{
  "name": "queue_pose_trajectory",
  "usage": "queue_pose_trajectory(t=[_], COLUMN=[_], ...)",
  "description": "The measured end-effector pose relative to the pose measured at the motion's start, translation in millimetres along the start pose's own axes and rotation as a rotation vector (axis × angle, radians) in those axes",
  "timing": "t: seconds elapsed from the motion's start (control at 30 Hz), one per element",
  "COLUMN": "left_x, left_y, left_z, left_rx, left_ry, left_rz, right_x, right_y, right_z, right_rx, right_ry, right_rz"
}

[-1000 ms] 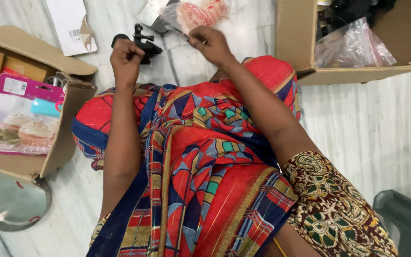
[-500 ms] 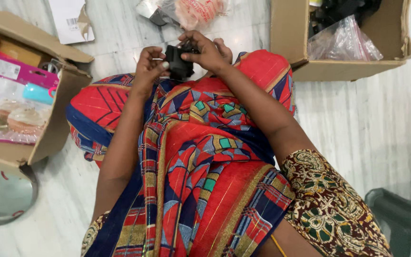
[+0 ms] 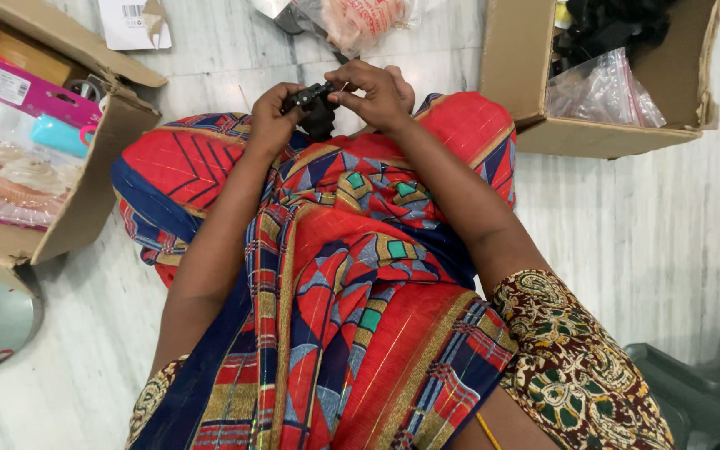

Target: The person sits on the floor and handles several black plastic camera mounts and straps. They pick up individual mounts, examine them, and attempt to connect or adjust parts by hand. The person also picks up a pair of scissors and places them back down. The task involves sorting and manipulating the mounts without completing a final assembly.

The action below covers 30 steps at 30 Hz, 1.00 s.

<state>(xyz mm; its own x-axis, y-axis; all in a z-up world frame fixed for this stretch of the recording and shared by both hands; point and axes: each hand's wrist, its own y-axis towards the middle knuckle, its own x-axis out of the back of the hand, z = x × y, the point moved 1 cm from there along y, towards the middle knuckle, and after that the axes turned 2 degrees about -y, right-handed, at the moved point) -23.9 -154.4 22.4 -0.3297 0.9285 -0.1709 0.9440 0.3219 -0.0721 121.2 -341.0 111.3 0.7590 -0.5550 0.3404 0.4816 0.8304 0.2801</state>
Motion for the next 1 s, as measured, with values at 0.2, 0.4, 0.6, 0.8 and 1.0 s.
queue_pose_trajectory(t=[0.2, 0.4, 0.6, 0.8, 1.0], left_x=[-3.2, -15.3, -23.0, -21.3, -25.4], left_y=[-2.5, -10.4, -23.6, -26.0, -23.3], left_z=[-4.4, -47.5, -104.9, -110.9, -111.0], left_rx=[0.003, -0.124, -0.477, -0.487, -0.472], left_ry=[-0.060, 0.085, 0.563, 0.628, 0.475], left_rz=[0.068, -0.027, -0.169, -0.187, -0.191], right_x=[4.4, 1.6, -0.6, -2.8, -3.3], right_y=[-1.1, -1.1, -4.1, -5.3, -3.8], right_z=[13.9, 12.9, 9.5, 8.8, 9.9], right_rx=[0.109, 0.101, 0.116, 0.082, 0.108], right_ry=[-0.322, -0.394, -0.345, -0.310, -0.314], right_rz=[0.027, -0.024, -0.028, -0.010, -0.033])
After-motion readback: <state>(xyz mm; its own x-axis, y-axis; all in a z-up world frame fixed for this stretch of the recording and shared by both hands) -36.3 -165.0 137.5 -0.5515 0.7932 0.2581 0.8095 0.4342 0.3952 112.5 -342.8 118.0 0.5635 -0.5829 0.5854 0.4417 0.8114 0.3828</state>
